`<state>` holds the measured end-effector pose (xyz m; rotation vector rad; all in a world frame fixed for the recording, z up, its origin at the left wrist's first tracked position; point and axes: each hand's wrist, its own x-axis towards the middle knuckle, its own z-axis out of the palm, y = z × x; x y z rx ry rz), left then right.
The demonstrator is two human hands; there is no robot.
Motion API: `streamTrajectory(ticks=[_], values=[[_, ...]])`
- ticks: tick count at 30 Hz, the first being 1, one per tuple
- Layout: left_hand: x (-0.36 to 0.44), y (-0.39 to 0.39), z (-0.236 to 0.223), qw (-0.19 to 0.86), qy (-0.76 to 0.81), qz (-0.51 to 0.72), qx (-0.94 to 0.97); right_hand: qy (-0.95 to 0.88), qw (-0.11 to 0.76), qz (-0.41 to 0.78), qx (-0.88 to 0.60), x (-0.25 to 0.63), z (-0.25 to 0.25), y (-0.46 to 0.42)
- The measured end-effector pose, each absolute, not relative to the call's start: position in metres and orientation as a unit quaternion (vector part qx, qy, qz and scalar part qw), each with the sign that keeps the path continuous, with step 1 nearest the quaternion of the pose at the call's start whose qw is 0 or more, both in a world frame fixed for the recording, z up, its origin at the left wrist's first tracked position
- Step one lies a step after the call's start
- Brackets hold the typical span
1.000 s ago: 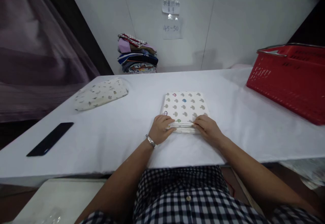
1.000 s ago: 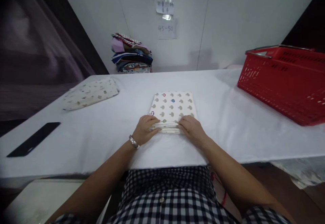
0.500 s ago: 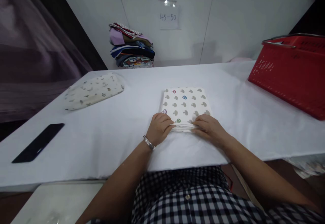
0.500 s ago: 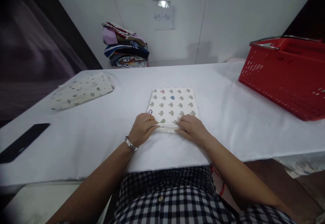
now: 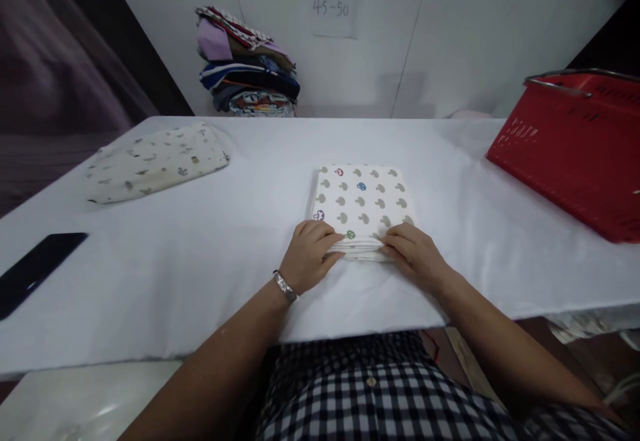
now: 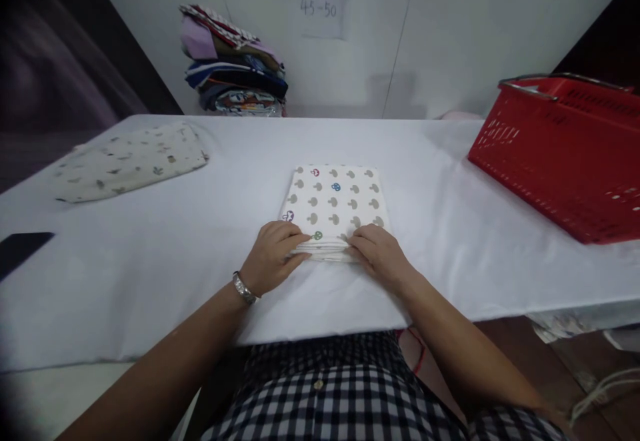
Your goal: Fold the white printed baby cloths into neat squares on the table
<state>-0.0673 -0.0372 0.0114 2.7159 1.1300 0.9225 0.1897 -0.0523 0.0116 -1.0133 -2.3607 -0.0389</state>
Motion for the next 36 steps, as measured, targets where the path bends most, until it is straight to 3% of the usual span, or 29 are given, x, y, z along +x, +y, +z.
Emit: streamTrajectory(ticks=[7, 20, 31, 36], values=[[-0.0676, -0.0375, 0.0131, 0.028, 0.360, 0.303, 0.882, -0.888, 0.283, -0.009, -0.363, 0.1902, 0.0098, -0.0534], [-0.0695, -0.0381, 0.0140, 0.043, 0.367, 0.280, 0.886, -0.904, 0.196, 0.017, -0.378, 0.1888, 0.0171, -0.0577], [-0.0679, -0.0393, 0.0126, 0.048, 0.359, 0.271, 0.892, -0.886, 0.270, -0.010, -0.376, 0.1891, 0.0107, -0.0569], [-0.0675, -0.0391, 0.0138, 0.040, 0.358, 0.277, 0.891, -0.889, 0.261, 0.006, -0.377, 0.1882, 0.0127, -0.0577]])
